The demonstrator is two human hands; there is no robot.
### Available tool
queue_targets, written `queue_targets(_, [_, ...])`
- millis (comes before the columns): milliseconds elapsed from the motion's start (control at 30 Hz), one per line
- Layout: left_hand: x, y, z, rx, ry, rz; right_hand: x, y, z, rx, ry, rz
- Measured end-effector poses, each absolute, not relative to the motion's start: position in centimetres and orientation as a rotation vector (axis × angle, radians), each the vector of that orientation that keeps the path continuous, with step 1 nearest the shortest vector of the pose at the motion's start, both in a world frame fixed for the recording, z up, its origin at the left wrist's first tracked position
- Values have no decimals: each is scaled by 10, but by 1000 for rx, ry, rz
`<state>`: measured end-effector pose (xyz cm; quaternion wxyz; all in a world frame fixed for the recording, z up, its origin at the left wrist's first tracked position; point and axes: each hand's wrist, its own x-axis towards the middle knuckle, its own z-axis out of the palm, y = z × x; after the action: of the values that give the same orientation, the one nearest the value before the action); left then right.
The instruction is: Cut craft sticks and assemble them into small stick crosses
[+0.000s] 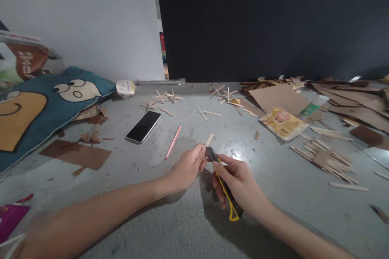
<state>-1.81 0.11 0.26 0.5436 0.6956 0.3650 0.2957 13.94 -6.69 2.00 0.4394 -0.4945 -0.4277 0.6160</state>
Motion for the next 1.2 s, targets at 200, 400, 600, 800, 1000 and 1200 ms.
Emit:
queue_targets(200, [-16,2,1,1550,817,723,139,-67,21,-1199,-984,1595])
queue_targets(400, [-16,2,2,1474,768,727,143,-65,25,-1126,-904,1683])
queue_targets(600, [-17,4,-2,1451,786,763,148,-64,31,-1100,-897,1645])
queue_targets(800, [-17,2,4,1518,811,762,150,-65,31,-1138,-1056,1380])
queue_targets(1000, [-19,2,2,1515,833,763,152,-63,24,-1252,-1189,1217])
queue_targets(1200, [-22,1,5,1629,817,707,165,-52,18,-1471,-1282,712])
